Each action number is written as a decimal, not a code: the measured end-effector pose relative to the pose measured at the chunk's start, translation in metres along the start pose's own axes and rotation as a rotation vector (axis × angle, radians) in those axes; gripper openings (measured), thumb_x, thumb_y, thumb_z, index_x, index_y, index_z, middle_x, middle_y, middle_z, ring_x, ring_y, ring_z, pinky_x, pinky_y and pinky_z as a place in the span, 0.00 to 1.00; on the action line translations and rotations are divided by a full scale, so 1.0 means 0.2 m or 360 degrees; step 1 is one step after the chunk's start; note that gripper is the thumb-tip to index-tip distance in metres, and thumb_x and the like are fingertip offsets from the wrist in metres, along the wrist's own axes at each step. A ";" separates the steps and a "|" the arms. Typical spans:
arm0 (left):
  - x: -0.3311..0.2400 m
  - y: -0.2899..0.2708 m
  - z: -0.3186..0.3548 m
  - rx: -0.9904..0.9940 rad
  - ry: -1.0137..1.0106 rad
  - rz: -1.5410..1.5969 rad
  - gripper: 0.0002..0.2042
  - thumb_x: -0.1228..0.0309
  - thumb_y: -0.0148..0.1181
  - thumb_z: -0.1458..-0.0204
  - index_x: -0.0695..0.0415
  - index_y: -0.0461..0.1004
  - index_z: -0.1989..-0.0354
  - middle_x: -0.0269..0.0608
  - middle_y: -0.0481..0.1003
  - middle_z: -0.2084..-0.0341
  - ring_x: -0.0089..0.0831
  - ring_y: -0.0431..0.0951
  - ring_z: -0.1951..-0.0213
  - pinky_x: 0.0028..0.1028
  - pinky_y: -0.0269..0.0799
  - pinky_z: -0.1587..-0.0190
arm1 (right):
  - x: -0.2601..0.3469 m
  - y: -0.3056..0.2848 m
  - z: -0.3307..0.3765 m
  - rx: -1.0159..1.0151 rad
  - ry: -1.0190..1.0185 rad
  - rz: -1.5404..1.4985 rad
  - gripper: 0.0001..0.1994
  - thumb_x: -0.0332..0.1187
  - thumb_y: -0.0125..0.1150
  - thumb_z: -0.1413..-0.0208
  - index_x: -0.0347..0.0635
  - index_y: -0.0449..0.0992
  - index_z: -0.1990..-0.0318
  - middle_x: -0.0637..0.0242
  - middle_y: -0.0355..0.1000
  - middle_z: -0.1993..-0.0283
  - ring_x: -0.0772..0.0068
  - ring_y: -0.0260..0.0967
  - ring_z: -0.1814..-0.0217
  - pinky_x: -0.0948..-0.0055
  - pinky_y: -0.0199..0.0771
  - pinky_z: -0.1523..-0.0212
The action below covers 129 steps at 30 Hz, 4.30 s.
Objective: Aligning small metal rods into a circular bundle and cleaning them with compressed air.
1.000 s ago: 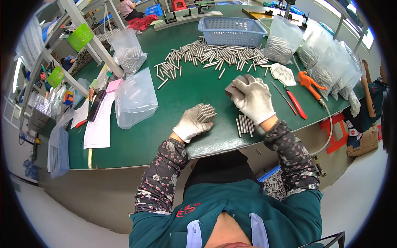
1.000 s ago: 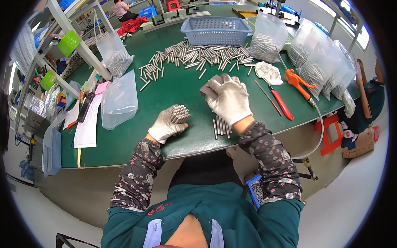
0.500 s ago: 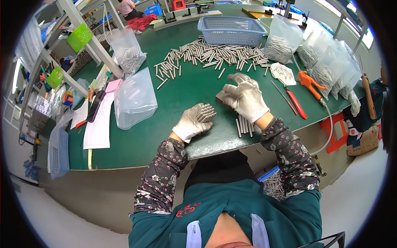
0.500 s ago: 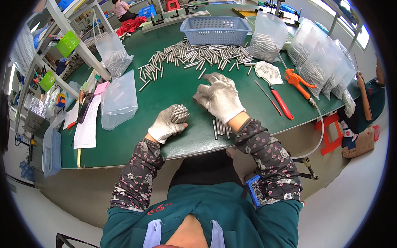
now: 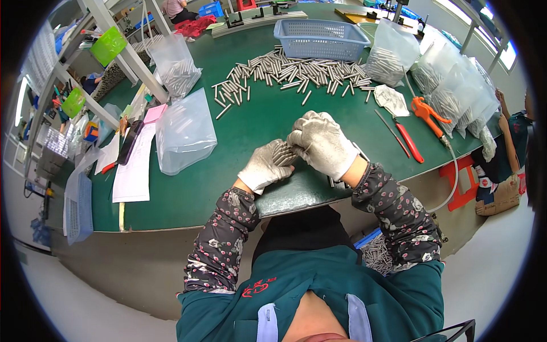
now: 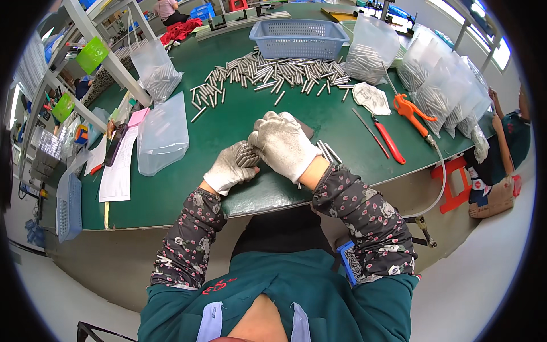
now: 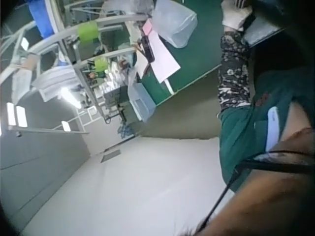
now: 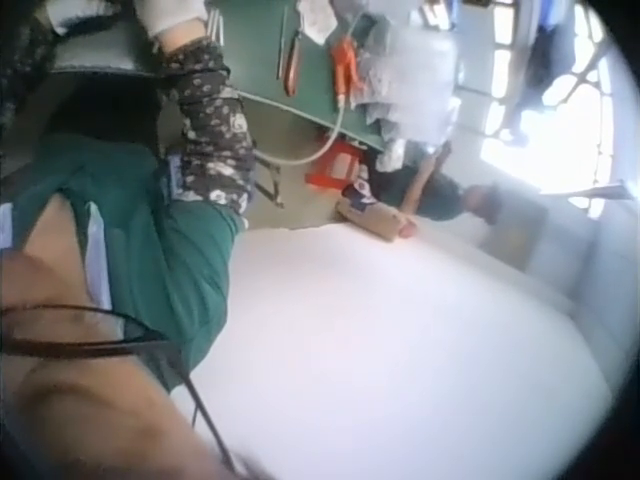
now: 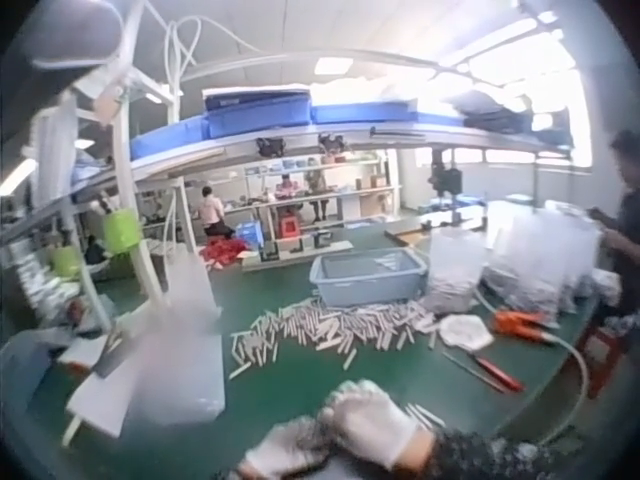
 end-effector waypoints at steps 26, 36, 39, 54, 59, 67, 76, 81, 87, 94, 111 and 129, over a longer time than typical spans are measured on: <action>-0.01 0.02 0.02 -0.0023 -0.0053 0.0101 0.26 0.89 0.59 0.64 0.63 0.63 0.52 0.33 0.70 0.62 0.22 0.69 0.57 0.21 0.67 0.54 | -0.06 -0.08 0.01 -0.0008 0.0258 -0.0072 0.05 0.32 0.57 0.59 0.46 0.74 0.73 0.66 0.70 0.69 0.65 0.66 0.59 0.67 0.63 0.59; 0.00 0.00 0.01 -0.0110 -0.0049 0.0043 0.26 0.86 0.62 0.64 0.63 0.62 0.52 0.34 0.70 0.61 0.21 0.69 0.57 0.21 0.68 0.56 | -0.21 0.05 0.12 0.0624 0.0872 0.0284 0.31 0.45 0.61 0.63 0.41 0.66 0.49 0.52 0.66 0.55 0.54 0.62 0.50 0.61 0.61 0.52; 0.04 0.00 0.01 -0.0101 -0.0006 0.0302 0.28 0.86 0.62 0.64 0.63 0.61 0.50 0.35 0.69 0.59 0.22 0.69 0.55 0.21 0.68 0.56 | -0.22 0.01 0.11 0.0248 0.0644 0.0186 0.29 0.43 0.60 0.64 0.44 0.68 0.50 0.49 0.66 0.56 0.53 0.64 0.53 0.60 0.62 0.53; 0.00 0.01 0.01 -0.0032 0.0000 0.0209 0.26 0.87 0.58 0.64 0.65 0.62 0.51 0.38 0.70 0.58 0.25 0.70 0.55 0.23 0.67 0.53 | -0.03 -0.11 -0.02 -0.0337 0.0691 -0.0033 0.27 0.40 0.56 0.62 0.43 0.69 0.50 0.45 0.65 0.59 0.48 0.64 0.57 0.60 0.68 0.57; 0.03 -0.02 -0.01 -0.0048 0.0008 -0.0225 0.26 0.82 0.61 0.64 0.67 0.61 0.52 0.40 0.71 0.59 0.25 0.71 0.57 0.22 0.66 0.52 | 0.02 -0.15 0.17 -0.0320 0.0587 0.0039 0.27 0.39 0.57 0.63 0.41 0.69 0.50 0.44 0.64 0.57 0.48 0.65 0.58 0.59 0.69 0.58; 0.03 -0.01 0.01 -0.0108 -0.0081 0.0012 0.29 0.86 0.59 0.65 0.65 0.60 0.49 0.40 0.70 0.57 0.25 0.69 0.53 0.22 0.65 0.50 | -0.04 -0.16 0.09 -0.0470 0.0670 0.0098 0.28 0.36 0.60 0.63 0.45 0.66 0.48 0.47 0.63 0.55 0.51 0.65 0.57 0.59 0.69 0.57; 0.01 -0.01 -0.01 -0.0064 -0.0074 -0.0011 0.29 0.86 0.60 0.64 0.67 0.59 0.49 0.39 0.69 0.57 0.26 0.69 0.53 0.24 0.65 0.49 | -0.24 -0.17 0.24 -0.0232 0.0665 -0.0032 0.30 0.33 0.63 0.66 0.46 0.68 0.48 0.45 0.62 0.50 0.45 0.61 0.49 0.58 0.62 0.47; -0.01 -0.01 0.01 0.0058 0.0003 -0.0022 0.32 0.87 0.60 0.64 0.67 0.56 0.46 0.41 0.68 0.54 0.28 0.69 0.51 0.25 0.64 0.48 | -0.07 -0.13 0.18 0.0052 0.0309 -0.0079 0.29 0.33 0.63 0.66 0.48 0.68 0.48 0.46 0.62 0.50 0.48 0.62 0.50 0.60 0.63 0.49; -0.01 0.02 0.02 -0.0005 -0.0013 0.0148 0.28 0.87 0.60 0.65 0.66 0.60 0.51 0.39 0.69 0.57 0.25 0.69 0.53 0.24 0.66 0.50 | -0.05 -0.16 0.19 -0.0158 0.0069 -0.0347 0.28 0.36 0.61 0.65 0.46 0.68 0.49 0.47 0.64 0.53 0.49 0.63 0.53 0.60 0.64 0.51; 0.01 0.00 0.02 -0.0077 -0.0073 0.0142 0.25 0.88 0.59 0.65 0.64 0.62 0.54 0.35 0.70 0.59 0.22 0.69 0.55 0.22 0.66 0.51 | -0.16 -0.18 0.19 -0.0255 0.0397 -0.0044 0.27 0.36 0.60 0.65 0.46 0.70 0.51 0.45 0.65 0.55 0.49 0.64 0.54 0.57 0.63 0.51; 0.01 -0.01 0.02 -0.0041 -0.0050 0.0133 0.29 0.90 0.58 0.65 0.63 0.60 0.49 0.34 0.69 0.59 0.24 0.69 0.54 0.23 0.66 0.52 | -0.22 -0.11 0.10 -0.0162 0.0464 -0.0240 0.28 0.43 0.60 0.63 0.46 0.69 0.49 0.45 0.65 0.53 0.47 0.63 0.52 0.56 0.61 0.49; 0.02 0.07 0.04 -0.0049 0.0281 0.0223 0.29 0.84 0.64 0.72 0.58 0.65 0.55 0.33 0.68 0.60 0.24 0.70 0.58 0.23 0.68 0.55 | 0.00 0.14 0.16 -0.0025 0.0707 -0.1293 0.24 0.33 0.65 0.58 0.34 0.68 0.52 0.59 0.72 0.63 0.74 0.70 0.60 0.76 0.70 0.57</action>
Point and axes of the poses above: each hand's wrist, its own z-axis away from the middle knuckle, its own y-axis out of the palm, x = y × z, the point moved 3 cm from there along -z, towards the middle knuckle
